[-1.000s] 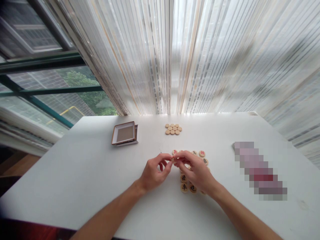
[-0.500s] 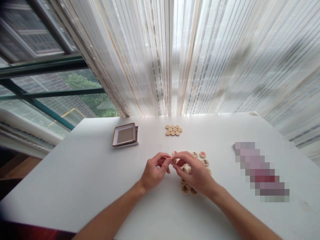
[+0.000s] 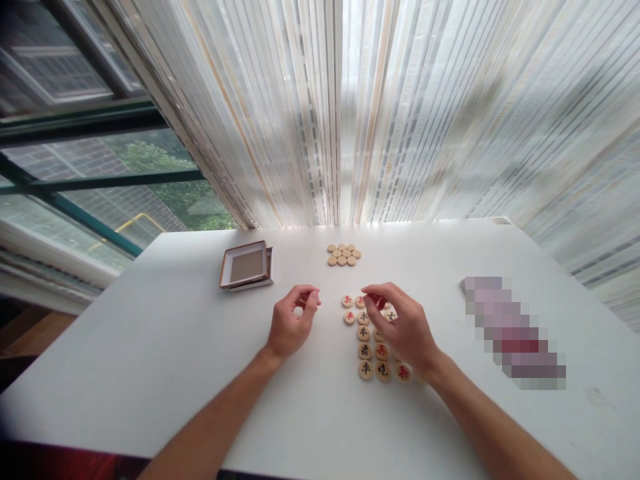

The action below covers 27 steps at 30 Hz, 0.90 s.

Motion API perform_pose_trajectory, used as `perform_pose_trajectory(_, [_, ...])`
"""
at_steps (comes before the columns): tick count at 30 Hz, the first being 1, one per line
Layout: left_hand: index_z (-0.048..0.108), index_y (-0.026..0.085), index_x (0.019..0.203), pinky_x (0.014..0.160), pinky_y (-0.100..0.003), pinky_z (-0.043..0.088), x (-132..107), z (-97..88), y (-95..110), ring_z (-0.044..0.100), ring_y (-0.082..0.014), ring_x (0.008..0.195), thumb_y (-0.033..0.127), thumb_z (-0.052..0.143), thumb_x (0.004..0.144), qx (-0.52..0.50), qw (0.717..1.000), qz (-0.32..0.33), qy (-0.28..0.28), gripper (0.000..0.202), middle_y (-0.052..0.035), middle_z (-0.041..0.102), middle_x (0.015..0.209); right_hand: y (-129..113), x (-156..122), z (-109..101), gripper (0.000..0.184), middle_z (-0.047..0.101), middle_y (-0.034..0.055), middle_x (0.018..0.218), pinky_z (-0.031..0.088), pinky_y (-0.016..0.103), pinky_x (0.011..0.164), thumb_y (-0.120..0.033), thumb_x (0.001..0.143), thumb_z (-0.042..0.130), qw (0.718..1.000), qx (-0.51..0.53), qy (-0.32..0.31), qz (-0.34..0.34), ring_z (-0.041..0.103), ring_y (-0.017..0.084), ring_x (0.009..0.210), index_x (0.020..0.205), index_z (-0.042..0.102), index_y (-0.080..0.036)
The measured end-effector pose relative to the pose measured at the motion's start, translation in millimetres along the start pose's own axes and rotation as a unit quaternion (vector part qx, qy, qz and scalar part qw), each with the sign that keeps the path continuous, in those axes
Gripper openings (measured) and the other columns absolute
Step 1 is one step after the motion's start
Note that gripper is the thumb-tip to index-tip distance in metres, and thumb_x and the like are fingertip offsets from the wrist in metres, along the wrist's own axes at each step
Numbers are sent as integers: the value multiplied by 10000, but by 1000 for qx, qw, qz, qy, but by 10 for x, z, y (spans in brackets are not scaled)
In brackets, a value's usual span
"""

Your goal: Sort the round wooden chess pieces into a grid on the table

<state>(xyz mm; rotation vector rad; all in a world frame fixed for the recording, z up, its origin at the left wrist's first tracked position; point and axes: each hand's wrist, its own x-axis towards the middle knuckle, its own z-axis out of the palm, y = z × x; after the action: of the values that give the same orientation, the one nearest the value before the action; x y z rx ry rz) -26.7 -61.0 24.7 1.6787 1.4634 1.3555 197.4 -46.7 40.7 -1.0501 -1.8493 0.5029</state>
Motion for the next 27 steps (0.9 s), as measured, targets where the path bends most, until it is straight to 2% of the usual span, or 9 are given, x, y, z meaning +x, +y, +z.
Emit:
perform_pose_trajectory(3, [658, 195, 987, 701, -264, 485, 129, -194, -73, 605, -146, 754, 268, 546, 936, 121, 991, 57, -10, 143, -38, 668, 905, -16, 16, -41, 121, 657, 36, 862, 507, 230, 501, -215, 918, 613, 1000, -9, 4, -13, 608, 161, 738, 1030, 659, -228])
perform_pose_trajectory(5, [656, 208, 1036, 710, -272, 475, 194, -356, -101, 581, -143, 740, 266, 545, 932, 169, 983, 65, -35, 163, -38, 662, 965, -26, 19, -49, 119, 655, 40, 861, 492, 216, 465, -206, 915, 613, 1000, -11, 3, -26, 611, 163, 747, 1023, 661, -224])
perform_pose_trajectory(8, [659, 246, 1072, 677, -273, 464, 229, -573, -113, 530, -117, 625, 349, 594, 909, 210, 967, 40, -138, 203, -5, 662, 987, -34, 18, -48, 119, 653, 41, 860, 517, 213, 490, -190, 918, 605, 999, -9, -6, -39, 619, 162, 760, 1019, 660, -220])
perform_pose_trajectory(11, [661, 260, 1107, 671, -262, 472, 207, -671, -114, 575, -140, 700, 444, 739, 782, 212, 947, 10, -239, 381, -2, 659, 1001, -35, 13, -37, 110, 654, 43, 867, 512, 201, 475, -184, 923, 598, 999, -6, -23, -42, 622, 160, 769, 1008, 659, -219])
perform_pose_trajectory(14, [692, 253, 1008, 697, -259, 474, 177, -653, -107, 607, -157, 768, 406, 701, 819, 223, 935, 2, -275, 244, -2, 656, 960, -30, 4, -21, 109, 659, 49, 884, 523, 207, 500, -184, 928, 594, 998, -10, -41, -46, 628, 164, 787, 1007, 659, -221])
perform_pose_trajectory(17, [693, 249, 958, 710, -268, 476, 153, -601, -71, 623, -164, 785, 367, 638, 867, 239, 930, 9, -279, 160, -6, 659, 957, -19, -10, 0, 112, 664, 54, 893, 533, 218, 536, -186, 934, 589, 997, -18, -55, -50, 635, 170, 801, 1016, 657, -222])
perform_pose_trajectory(22, [603, 270, 1197, 786, -288, 505, 96, -497, 1, 650, -195, 917, 399, 723, 807, 251, 929, 55, -267, 427, -12, 646, 1097, 9, -39, 20, 131, 673, 54, 905, 510, 219, 533, -185, 948, 573, 995, -33, -72, -65, 639, 159, 771, 1042, 654, -226])
perform_pose_trajectory(27, [641, 244, 1061, 759, -289, 514, 58, -377, -18, 655, -181, 850, 348, 619, 908, 281, 919, 104, -257, 187, -16, 644, 1033, 17, -46, 9, 135, 686, 53, 898, 541, 282, 662, -193, 954, 562, 991, -52, -81, -89, 657, 172, 784, 1048, 649, -234])
